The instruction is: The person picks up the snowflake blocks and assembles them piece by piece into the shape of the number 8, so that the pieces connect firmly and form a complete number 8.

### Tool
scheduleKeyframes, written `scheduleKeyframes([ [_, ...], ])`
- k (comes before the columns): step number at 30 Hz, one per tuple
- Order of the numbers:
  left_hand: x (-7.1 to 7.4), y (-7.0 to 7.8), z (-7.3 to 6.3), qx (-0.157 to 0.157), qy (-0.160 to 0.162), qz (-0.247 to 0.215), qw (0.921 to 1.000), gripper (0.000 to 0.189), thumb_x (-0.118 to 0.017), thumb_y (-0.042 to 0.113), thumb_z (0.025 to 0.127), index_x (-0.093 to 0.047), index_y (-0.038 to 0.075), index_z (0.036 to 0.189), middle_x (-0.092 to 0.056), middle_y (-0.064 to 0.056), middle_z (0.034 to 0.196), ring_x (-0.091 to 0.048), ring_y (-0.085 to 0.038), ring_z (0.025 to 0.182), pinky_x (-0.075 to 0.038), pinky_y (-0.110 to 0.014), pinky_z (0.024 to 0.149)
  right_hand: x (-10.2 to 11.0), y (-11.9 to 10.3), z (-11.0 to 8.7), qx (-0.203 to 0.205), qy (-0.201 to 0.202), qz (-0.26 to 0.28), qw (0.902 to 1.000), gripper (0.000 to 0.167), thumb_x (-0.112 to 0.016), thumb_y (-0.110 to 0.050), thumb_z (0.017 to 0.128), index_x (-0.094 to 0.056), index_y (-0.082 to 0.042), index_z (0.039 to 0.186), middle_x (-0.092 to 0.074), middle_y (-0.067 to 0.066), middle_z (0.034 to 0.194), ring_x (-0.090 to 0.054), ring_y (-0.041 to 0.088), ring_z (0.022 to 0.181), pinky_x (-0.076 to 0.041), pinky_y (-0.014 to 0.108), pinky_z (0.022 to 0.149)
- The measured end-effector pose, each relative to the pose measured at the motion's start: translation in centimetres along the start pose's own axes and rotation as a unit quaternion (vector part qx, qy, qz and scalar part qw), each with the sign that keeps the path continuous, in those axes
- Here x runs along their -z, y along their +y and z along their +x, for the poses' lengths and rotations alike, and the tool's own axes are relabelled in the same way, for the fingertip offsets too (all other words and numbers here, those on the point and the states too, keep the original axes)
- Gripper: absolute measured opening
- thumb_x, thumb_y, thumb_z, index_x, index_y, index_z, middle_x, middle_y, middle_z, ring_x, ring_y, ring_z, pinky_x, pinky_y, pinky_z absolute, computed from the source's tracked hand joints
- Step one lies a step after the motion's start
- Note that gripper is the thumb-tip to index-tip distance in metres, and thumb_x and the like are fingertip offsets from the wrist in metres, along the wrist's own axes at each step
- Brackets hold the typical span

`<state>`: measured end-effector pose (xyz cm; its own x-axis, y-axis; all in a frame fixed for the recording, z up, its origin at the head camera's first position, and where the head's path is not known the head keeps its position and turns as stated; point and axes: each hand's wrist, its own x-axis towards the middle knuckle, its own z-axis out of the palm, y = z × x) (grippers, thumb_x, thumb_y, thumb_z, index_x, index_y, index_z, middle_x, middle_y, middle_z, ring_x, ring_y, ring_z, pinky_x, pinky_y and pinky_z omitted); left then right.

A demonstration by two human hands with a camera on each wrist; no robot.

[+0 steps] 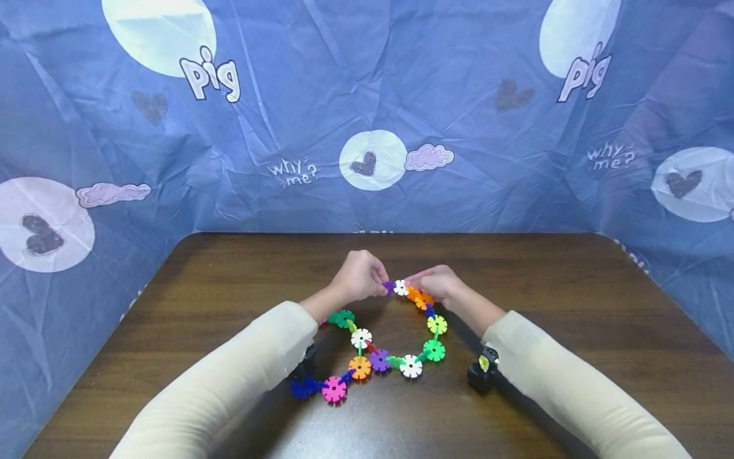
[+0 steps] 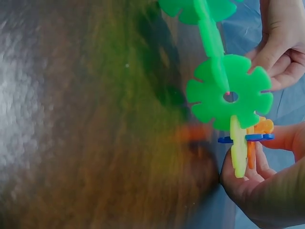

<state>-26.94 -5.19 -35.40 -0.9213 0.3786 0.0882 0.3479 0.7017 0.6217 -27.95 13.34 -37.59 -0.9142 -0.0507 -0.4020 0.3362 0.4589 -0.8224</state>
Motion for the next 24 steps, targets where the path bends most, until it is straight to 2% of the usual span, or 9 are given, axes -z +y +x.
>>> scheduleKeyframes([
  [3, -0.25, 0.14, 0.07, -0.016, 0.009, 0.009, 0.9998, 0.010, -0.083, 0.005, 0.071, -0.073, 0.003, 0.071, -0.073, -0.009, 0.070, -0.066, -0.011, 0.058, -0.053, -0.017, 0.054, -0.08, -0.18, -0.10, -0.006, 0.011, 0.000, 0.9999, 0.030, -0.065, -0.015, 0.089, -0.068, -0.001, 0.115, -0.064, 0.000, 0.085, -0.047, 0.009, 0.062, -0.036, 0.018, 0.054],
  [7, -0.52, 0.38, 0.13, -0.019, 0.022, 0.011, 0.9995, 0.010, -0.083, 0.004, 0.071, -0.073, 0.003, 0.070, -0.074, -0.009, 0.070, -0.067, -0.012, 0.058, -0.053, -0.017, 0.054, -0.21, -0.46, -0.22, -0.012, 0.027, 0.006, 0.9995, 0.030, -0.067, -0.014, 0.088, -0.069, 0.001, 0.113, -0.067, 0.008, 0.096, -0.049, 0.011, 0.064, -0.038, 0.018, 0.055],
  [13, -0.69, 0.53, 0.14, -0.005, 0.035, 0.003, 0.9994, 0.009, -0.082, 0.003, 0.070, -0.074, 0.004, 0.071, -0.074, -0.008, 0.071, -0.069, -0.012, 0.061, -0.054, -0.017, 0.056, -0.30, -0.52, -0.30, -0.016, 0.033, 0.011, 0.9993, 0.031, -0.068, -0.016, 0.087, -0.069, 0.002, 0.113, -0.066, 0.005, 0.090, -0.050, 0.011, 0.065, -0.039, 0.018, 0.055],
  [20, -0.82, 0.54, 0.15, -0.019, 0.035, 0.011, 0.9991, 0.009, -0.082, 0.003, 0.071, -0.073, 0.004, 0.070, -0.074, -0.008, 0.071, -0.068, -0.012, 0.062, -0.053, -0.016, 0.057, -0.36, -0.28, -0.36, -0.028, 0.034, 0.018, 0.9989, 0.032, -0.067, -0.018, 0.089, -0.068, 0.000, 0.115, -0.066, 0.011, 0.104, -0.052, 0.014, 0.071, -0.041, 0.018, 0.058],
  [24, -0.90, 0.49, 0.14, -0.021, 0.049, 0.009, 0.9986, 0.009, -0.083, 0.004, 0.071, -0.073, 0.004, 0.070, -0.074, -0.008, 0.070, -0.068, -0.013, 0.061, -0.052, -0.015, 0.056, -0.64, -0.31, -0.33, -0.028, 0.038, 0.050, 0.9976, 0.032, -0.066, -0.013, 0.089, -0.067, 0.003, 0.116, -0.067, 0.010, 0.097, -0.052, 0.012, 0.067, -0.043, 0.016, 0.057],
])
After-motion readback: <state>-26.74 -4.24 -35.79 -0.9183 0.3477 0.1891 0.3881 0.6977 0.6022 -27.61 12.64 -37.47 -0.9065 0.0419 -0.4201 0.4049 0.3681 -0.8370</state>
